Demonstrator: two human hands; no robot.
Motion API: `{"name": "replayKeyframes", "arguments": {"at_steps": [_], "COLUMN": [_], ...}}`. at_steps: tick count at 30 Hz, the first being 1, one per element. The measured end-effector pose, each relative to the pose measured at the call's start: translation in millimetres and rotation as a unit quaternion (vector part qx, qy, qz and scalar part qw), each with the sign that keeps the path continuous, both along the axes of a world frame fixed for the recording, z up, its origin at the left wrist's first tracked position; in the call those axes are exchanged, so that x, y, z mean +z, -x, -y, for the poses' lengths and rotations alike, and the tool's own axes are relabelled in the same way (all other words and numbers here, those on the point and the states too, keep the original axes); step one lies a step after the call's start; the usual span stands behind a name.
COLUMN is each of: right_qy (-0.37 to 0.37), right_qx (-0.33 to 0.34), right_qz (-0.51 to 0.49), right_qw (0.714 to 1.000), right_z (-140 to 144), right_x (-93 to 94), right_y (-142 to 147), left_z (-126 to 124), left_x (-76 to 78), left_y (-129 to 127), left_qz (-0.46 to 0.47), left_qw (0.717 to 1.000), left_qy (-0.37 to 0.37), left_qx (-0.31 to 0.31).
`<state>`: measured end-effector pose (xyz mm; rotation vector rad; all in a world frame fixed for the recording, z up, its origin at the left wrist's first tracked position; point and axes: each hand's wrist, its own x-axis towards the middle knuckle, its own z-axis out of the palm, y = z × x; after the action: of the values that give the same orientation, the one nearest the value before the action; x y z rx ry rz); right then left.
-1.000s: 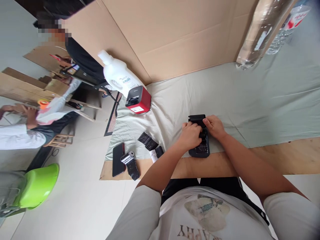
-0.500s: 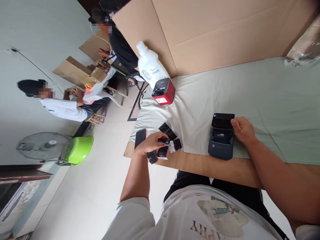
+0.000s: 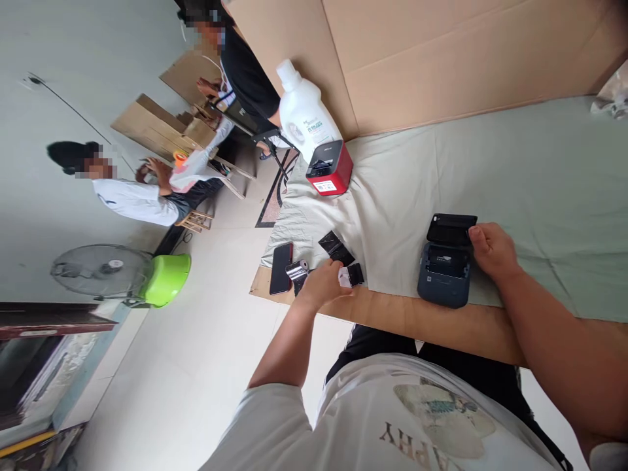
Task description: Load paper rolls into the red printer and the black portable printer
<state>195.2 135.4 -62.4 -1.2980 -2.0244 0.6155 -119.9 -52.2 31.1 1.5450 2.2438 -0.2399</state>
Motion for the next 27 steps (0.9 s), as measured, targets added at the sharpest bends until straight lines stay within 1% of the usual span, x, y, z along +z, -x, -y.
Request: {"name": "replayKeyframes", "arguments": {"at_steps": [2,3,6,9,11,13,15,16,18,20,21,23,27], "right_qy": [-0.007,-0.01,-0.007,0.01,0.016,0.014,0.012,0.013,0.016,0.018,0.017,0.016,0.026], "right_qx": [0.007,0.01,0.011,0.002,-0.002,-0.001,0.001,0.002,0.004,0.006,0.008,0.012,0.014], "right_qz": [0.002,0.003,-0.004,-0.022,-0.029,-0.03,-0.029,-0.029,-0.034,-0.045,-0.049,-0.053,-0.05], "right_qw": [1.0,1.0,1.0,1.0,0.999,0.999,1.0,1.0,0.999,0.999,0.999,0.998,0.998], "right_z": [-0.5,-0.6,-0.3,1.3,2.2,2.5,2.3,2.1,1.9,2.0,2.0,1.9,1.3], "right_x": [-0.7,-1.3,-3.8,-6.6,-8.3,-9.7,-10.9,-11.3,-12.0,-12.3,-12.4,-12.5,-12.3], "right_y": [-0.7,-1.2,-2.5,-2.2,-0.9,0.6,1.7,2.1,2.2,1.9,1.7,1.4,2.0], "left_z": [1.8,2.5,2.7,-0.2,-4.4,-11.5,-22.3,-29.2,-45.0,-61.6,-69.1,-81.0,-90.8], "left_x": [-4.9,-7.4,-13.7,-15.8,-12.1,-4.5,3.9,7.0,9.1,5.3,1.8,-6.4,-18.9], "left_y": [-13.8,-19.0,-28.3,-34.2,-41.1,-52.7,-69.2,-78.8,-99.3,-119.0,-127.7,-141.5,-154.5], "left_qz": [-0.03,-0.026,0.062,0.158,0.216,0.289,0.356,0.374,0.372,0.331,0.304,0.249,0.17], "left_qw": [1.0,1.0,0.996,0.982,0.971,0.952,0.921,0.906,0.888,0.881,0.881,0.889,0.911], "left_qy": [0.003,-0.006,-0.052,-0.083,-0.067,-0.027,0.002,-0.005,-0.062,-0.136,-0.164,-0.196,-0.214], "left_qx": [-0.005,-0.011,-0.043,-0.066,-0.071,-0.098,-0.159,-0.197,-0.264,-0.31,-0.323,-0.332,-0.31]}}
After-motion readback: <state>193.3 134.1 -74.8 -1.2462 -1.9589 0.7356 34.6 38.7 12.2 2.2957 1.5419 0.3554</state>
